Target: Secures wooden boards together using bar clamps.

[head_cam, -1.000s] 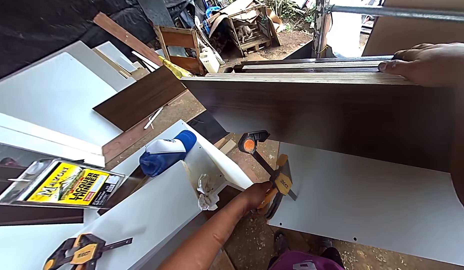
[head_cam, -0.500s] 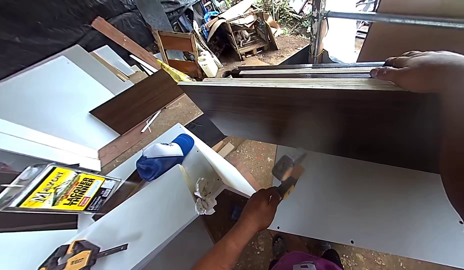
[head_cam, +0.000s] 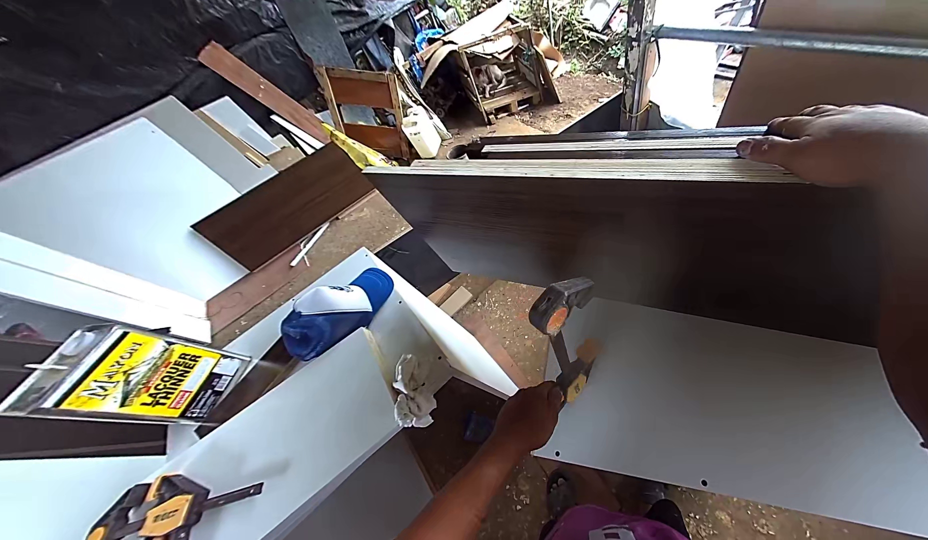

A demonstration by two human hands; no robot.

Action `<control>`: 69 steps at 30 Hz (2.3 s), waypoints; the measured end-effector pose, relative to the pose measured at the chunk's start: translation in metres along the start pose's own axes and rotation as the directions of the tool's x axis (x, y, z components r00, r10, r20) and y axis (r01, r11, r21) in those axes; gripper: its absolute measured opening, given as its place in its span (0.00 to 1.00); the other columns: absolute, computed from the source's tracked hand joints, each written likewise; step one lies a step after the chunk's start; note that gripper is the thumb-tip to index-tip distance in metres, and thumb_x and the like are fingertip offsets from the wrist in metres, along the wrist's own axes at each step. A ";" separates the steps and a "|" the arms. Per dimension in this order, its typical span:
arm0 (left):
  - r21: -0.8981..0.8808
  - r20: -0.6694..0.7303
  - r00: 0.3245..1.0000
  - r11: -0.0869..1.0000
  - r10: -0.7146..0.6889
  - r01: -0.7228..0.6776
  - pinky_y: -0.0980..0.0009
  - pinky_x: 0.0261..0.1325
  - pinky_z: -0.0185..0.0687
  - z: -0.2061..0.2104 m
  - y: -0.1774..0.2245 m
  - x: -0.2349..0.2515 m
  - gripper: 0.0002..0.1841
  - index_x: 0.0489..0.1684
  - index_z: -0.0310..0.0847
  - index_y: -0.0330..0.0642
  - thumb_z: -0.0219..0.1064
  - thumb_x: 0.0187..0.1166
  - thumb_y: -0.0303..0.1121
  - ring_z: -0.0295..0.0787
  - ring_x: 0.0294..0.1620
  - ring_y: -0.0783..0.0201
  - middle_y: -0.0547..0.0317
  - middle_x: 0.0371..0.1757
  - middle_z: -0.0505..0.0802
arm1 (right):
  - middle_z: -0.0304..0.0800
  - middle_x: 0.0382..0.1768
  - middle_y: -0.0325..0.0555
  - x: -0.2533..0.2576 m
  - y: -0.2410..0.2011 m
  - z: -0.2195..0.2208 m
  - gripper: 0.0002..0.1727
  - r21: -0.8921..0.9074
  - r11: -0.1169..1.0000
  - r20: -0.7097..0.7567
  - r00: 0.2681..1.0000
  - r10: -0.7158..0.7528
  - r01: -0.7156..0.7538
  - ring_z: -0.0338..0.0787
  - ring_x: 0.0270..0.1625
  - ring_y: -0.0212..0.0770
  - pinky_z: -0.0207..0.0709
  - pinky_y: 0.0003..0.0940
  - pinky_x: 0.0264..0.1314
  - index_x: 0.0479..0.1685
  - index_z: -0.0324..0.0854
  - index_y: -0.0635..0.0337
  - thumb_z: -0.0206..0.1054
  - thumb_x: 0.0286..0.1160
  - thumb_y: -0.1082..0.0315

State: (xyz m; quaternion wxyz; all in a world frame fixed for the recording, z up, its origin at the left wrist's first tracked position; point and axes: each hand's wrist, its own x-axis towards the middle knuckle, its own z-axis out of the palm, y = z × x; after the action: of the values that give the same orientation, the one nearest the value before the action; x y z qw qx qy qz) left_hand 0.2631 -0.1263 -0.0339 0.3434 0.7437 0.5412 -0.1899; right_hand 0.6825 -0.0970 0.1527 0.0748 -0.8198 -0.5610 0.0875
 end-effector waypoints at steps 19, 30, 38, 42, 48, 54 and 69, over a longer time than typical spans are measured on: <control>0.101 -0.225 0.973 0.994 0.056 -0.034 0.60 0.29 0.80 -0.223 0.048 -0.102 0.14 0.65 0.81 0.46 0.67 0.85 0.35 0.82 0.22 0.59 0.50 0.30 0.90 | 0.73 0.80 0.66 0.005 0.004 0.000 0.52 0.008 1.000 0.015 1.000 0.016 -0.017 0.68 0.83 0.74 0.56 0.85 0.73 0.79 0.77 0.51 0.36 0.76 0.19; 0.220 -0.347 0.938 0.974 0.019 0.061 0.77 0.15 0.62 -0.306 0.145 -0.091 0.07 0.49 0.82 0.40 0.58 0.90 0.31 0.68 0.10 0.70 0.52 0.25 0.89 | 0.68 0.84 0.64 0.001 0.004 -0.001 0.54 0.022 0.999 0.024 0.999 0.049 -0.049 0.64 0.85 0.73 0.55 0.84 0.74 0.83 0.74 0.47 0.37 0.72 0.17; 0.161 -0.445 0.895 0.986 0.041 0.035 0.77 0.16 0.63 -0.312 0.151 -0.073 0.07 0.44 0.84 0.40 0.60 0.87 0.30 0.67 0.12 0.69 0.54 0.22 0.83 | 0.68 0.85 0.62 0.003 0.007 -0.002 0.53 0.007 1.000 0.036 0.999 0.029 -0.029 0.64 0.86 0.71 0.54 0.83 0.75 0.83 0.74 0.48 0.36 0.74 0.18; 0.052 -0.527 0.845 0.996 0.089 -0.073 0.77 0.18 0.67 -0.313 0.141 -0.064 0.05 0.43 0.85 0.41 0.64 0.84 0.31 0.69 0.13 0.71 0.57 0.23 0.84 | 0.70 0.84 0.62 0.007 0.008 0.000 0.53 0.011 0.999 0.027 0.999 0.035 -0.035 0.65 0.85 0.71 0.55 0.83 0.74 0.83 0.75 0.48 0.36 0.73 0.17; -0.203 -0.559 0.794 0.889 0.239 -0.410 0.83 0.15 0.65 -0.309 0.098 -0.051 0.01 0.38 0.83 0.41 0.67 0.80 0.26 0.70 0.12 0.76 0.61 0.21 0.84 | 0.67 0.85 0.63 0.004 0.006 -0.002 0.52 0.024 0.999 0.029 0.999 0.041 -0.042 0.62 0.87 0.71 0.52 0.83 0.76 0.84 0.73 0.50 0.38 0.76 0.19; -0.396 -0.560 0.735 0.655 0.383 -0.644 0.87 0.15 0.67 -0.294 0.069 -0.035 0.04 0.36 0.85 0.43 0.64 0.77 0.25 0.73 0.13 0.81 0.66 0.22 0.88 | 0.65 0.86 0.62 0.007 0.007 -0.001 0.53 0.018 0.999 0.038 0.998 0.048 -0.048 0.61 0.87 0.71 0.53 0.83 0.76 0.86 0.71 0.49 0.38 0.75 0.19; -0.613 -0.668 0.446 -0.101 0.596 -0.784 0.67 0.48 0.89 -0.245 0.046 0.002 0.56 0.59 0.81 0.56 0.46 0.45 0.94 0.90 0.47 0.62 0.60 0.46 0.91 | 0.67 0.85 0.63 0.005 0.006 -0.003 0.53 0.010 0.999 0.045 0.998 0.036 -0.036 0.63 0.87 0.71 0.53 0.83 0.75 0.85 0.71 0.52 0.38 0.76 0.20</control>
State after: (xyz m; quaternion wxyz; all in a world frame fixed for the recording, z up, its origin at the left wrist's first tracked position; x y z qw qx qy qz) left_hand 0.2852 0.0418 0.1484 0.6732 0.6099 0.1051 0.4047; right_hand 0.6903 -0.0941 0.1536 0.0653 -0.8271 -0.5473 0.1101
